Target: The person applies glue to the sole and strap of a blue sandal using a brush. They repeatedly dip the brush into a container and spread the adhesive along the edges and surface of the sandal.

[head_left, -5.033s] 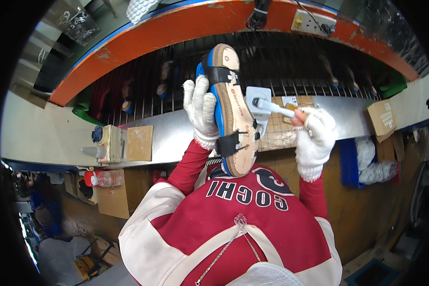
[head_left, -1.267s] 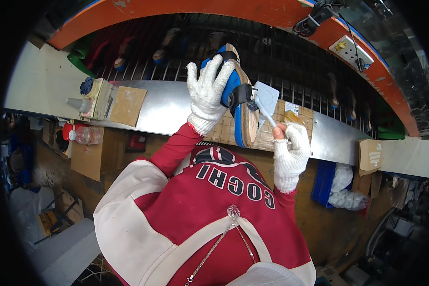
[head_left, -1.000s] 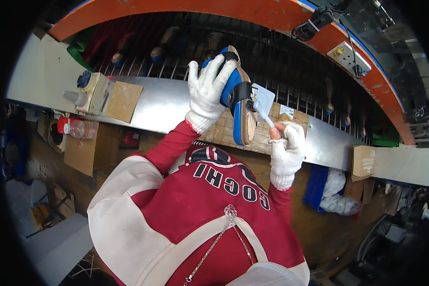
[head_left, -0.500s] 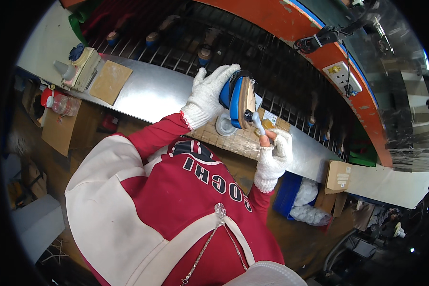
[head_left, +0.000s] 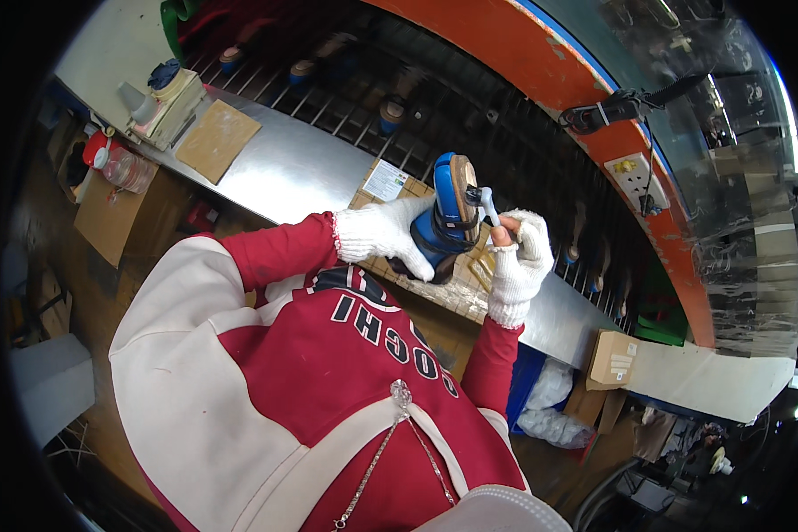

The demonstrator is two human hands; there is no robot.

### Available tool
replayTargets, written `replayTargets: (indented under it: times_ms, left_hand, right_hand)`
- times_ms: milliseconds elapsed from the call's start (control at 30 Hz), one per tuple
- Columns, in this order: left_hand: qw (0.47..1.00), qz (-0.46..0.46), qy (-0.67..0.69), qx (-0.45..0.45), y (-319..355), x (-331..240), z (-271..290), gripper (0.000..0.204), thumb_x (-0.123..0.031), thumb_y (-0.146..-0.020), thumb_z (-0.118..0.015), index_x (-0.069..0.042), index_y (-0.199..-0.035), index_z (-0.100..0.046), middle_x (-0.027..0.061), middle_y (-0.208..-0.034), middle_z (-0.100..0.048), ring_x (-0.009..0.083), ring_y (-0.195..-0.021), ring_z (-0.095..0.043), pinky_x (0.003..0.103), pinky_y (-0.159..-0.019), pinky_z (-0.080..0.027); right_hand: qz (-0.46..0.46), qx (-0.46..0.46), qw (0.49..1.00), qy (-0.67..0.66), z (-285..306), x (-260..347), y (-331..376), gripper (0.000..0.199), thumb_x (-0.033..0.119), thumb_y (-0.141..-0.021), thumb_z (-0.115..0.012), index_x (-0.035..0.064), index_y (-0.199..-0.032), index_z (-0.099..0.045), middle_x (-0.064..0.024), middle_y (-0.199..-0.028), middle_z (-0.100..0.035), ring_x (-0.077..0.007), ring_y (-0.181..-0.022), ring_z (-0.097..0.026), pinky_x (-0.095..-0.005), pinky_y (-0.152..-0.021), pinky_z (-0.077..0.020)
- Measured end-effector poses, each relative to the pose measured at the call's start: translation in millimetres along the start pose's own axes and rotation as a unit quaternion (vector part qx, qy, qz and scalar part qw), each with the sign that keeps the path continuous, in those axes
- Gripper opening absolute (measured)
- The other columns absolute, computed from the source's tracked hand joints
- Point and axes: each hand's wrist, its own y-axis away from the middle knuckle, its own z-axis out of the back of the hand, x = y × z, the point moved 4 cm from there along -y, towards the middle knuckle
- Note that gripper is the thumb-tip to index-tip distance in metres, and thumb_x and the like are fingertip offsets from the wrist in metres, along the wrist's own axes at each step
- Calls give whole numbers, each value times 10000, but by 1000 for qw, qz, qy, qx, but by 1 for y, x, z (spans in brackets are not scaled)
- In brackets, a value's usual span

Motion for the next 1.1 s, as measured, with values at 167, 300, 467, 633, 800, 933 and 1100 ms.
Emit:
replayTargets:
  times_ms: [167,300,467,633,800,933,1100]
  left_hand:
    - [997,5,29,72,8,-3,-10,897,-74,-629,-940,-18,-1395,-476,133,-1304,-620,248,-1199,-606,367,-1013,-527]
    - [987,67,70,131,9,-1,-15,897,-38,-669,-901,-44,-1439,-442,171,-1320,-603,279,-1190,-614,393,-984,-553]
    - [975,117,108,154,9,-3,-24,834,-14,-675,-889,-26,-1405,-485,164,-1297,-625,263,-1180,-621,386,-998,-534]
    - [970,115,107,187,1,-4,-33,811,10,-683,-874,-16,-1399,-493,162,-1289,-633,254,-1169,-629,380,-987,-536]
    - [970,144,129,146,-5,13,-26,818,25,-693,-861,-16,-1417,-481,156,-1297,-629,260,-1186,-623,374,-980,-545]
    - [978,57,192,65,-4,27,0,934,-34,-724,-858,-10,-1502,-342,171,-1380,-560,285,-1273,-559,404,-1074,-469]
    - [943,-171,286,-18,0,26,51,911,-546,-810,-764,-91,-1499,-379,123,-1455,-509,265,-1314,-519,429,-1117,-434]
  right_hand:
    - [4,19,1000,-15,0,-13,-7,197,107,-809,-801,-20,-934,-718,-95,-972,-632,-171,-861,-600,-287,-738,-479]
    - [20,26,999,-10,3,-21,-9,190,104,-797,-804,-12,-920,-718,-94,-961,-629,-175,-863,-600,-293,-735,-477]
    - [24,26,999,6,20,-24,-11,193,90,-769,-806,-8,-907,-715,-83,-953,-628,-170,-863,-604,-289,-726,-468]
    - [-23,39,998,-43,30,-38,-15,185,113,-780,-799,-7,-906,-737,-68,-951,-631,-152,-863,-597,-284,-722,-458]
    - [-105,28,992,-65,27,-75,19,174,116,-817,-768,-24,-911,-721,-54,-933,-621,-141,-860,-579,-284,-720,-448]
    - [-229,-49,971,-46,32,-118,81,169,128,-846,-743,-26,-908,-708,-41,-888,-612,-122,-818,-558,-281,-700,-444]
    - [-436,-24,889,140,15,-155,167,176,205,-839,-740,61,-939,-736,-34,-835,-621,-148,-734,-571,-328,-696,-429]
